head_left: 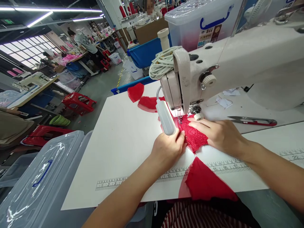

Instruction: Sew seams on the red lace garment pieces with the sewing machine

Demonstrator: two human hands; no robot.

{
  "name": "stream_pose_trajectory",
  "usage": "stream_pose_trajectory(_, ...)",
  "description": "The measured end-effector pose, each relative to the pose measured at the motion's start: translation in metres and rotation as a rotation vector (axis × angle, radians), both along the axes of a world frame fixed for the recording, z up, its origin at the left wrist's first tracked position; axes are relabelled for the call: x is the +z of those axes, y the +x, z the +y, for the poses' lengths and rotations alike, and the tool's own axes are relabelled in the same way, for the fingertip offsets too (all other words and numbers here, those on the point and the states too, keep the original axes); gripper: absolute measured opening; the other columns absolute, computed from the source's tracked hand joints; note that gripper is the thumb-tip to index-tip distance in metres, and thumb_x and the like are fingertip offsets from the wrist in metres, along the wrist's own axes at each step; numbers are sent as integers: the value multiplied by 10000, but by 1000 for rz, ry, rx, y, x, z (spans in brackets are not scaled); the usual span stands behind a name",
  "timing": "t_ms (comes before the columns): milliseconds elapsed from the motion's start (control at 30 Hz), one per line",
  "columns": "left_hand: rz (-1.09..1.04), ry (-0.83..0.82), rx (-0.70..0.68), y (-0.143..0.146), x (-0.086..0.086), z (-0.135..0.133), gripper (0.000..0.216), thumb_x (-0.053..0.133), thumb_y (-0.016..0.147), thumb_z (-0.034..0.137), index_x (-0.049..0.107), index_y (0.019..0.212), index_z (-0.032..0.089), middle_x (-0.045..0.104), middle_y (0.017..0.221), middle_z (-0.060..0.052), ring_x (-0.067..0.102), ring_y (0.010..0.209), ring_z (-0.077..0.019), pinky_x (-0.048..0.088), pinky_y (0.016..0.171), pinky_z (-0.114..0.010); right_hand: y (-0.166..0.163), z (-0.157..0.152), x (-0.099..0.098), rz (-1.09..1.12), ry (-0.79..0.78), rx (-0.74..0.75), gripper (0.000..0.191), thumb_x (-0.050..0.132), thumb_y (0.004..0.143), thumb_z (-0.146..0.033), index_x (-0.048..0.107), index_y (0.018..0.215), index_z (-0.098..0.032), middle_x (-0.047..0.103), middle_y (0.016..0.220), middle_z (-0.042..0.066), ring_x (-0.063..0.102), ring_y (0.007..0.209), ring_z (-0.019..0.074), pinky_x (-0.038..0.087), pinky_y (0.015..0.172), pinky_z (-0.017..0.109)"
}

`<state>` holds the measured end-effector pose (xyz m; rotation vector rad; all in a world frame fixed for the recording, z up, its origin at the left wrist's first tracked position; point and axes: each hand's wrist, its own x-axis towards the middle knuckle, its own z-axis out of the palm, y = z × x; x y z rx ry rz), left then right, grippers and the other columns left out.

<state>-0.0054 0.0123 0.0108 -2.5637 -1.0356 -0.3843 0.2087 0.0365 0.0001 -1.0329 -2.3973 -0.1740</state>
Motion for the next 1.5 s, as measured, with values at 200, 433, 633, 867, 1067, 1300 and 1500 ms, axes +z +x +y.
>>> stream_pose_trajectory(200,-146,-154,-28,0,-1,4,272,369,931,34,626,985,104,666,1062,-139,645,867,-186,547,666,-299,-2,1,1,32,-72,198,452,377,745,41,637,1067,-141,683,992,90,600,738,159,433,561,263)
stream_pose_trajectory(433,-653,-646,65,-3,6,25,255,309,956,141,554,1022,173,650,844,-50,630,685,-142,549,614,-270,-12,6,3,397,-360,53,168,485,812,-153,580,677,-184,584,739,20,526,591,116,398,531,231)
stream_pose_trajectory(633,-819,-995,181,0,9,23,278,434,795,88,532,1030,199,518,643,50,471,462,-87,434,442,-210,-15,7,6,618,-517,-25,303,444,811,-167,362,524,-217,436,457,-51,413,420,88,330,450,218)
stream_pose_trajectory(867,-861,-758,133,6,1,28,97,488,814,147,538,736,175,528,694,12,475,660,-118,427,633,-245,-15,6,1,464,-266,-2,160,504,833,-164,501,681,-213,574,624,-18,516,528,112,401,513,233)
stream_pose_trajectory(1067,-964,-898,154,1,0,33,237,482,875,258,456,650,185,435,624,17,394,581,-109,336,536,-245,-5,7,3,299,128,-191,297,410,839,-20,596,965,-215,692,881,60,649,757,183,496,663,300)
stream_pose_trajectory(1300,-888,-864,129,0,2,31,357,466,918,325,377,596,198,393,573,31,398,559,-109,331,531,-253,2,-6,7,209,278,-95,270,479,892,-75,599,1084,-222,708,1055,76,675,790,174,474,570,277)
stream_pose_trajectory(1500,-629,-777,3,-8,8,30,284,402,967,292,553,750,187,543,712,-1,515,694,-139,440,674,-270,-12,-7,1,90,118,26,206,470,949,-198,637,1057,-144,719,921,82,609,635,136,423,536,261)
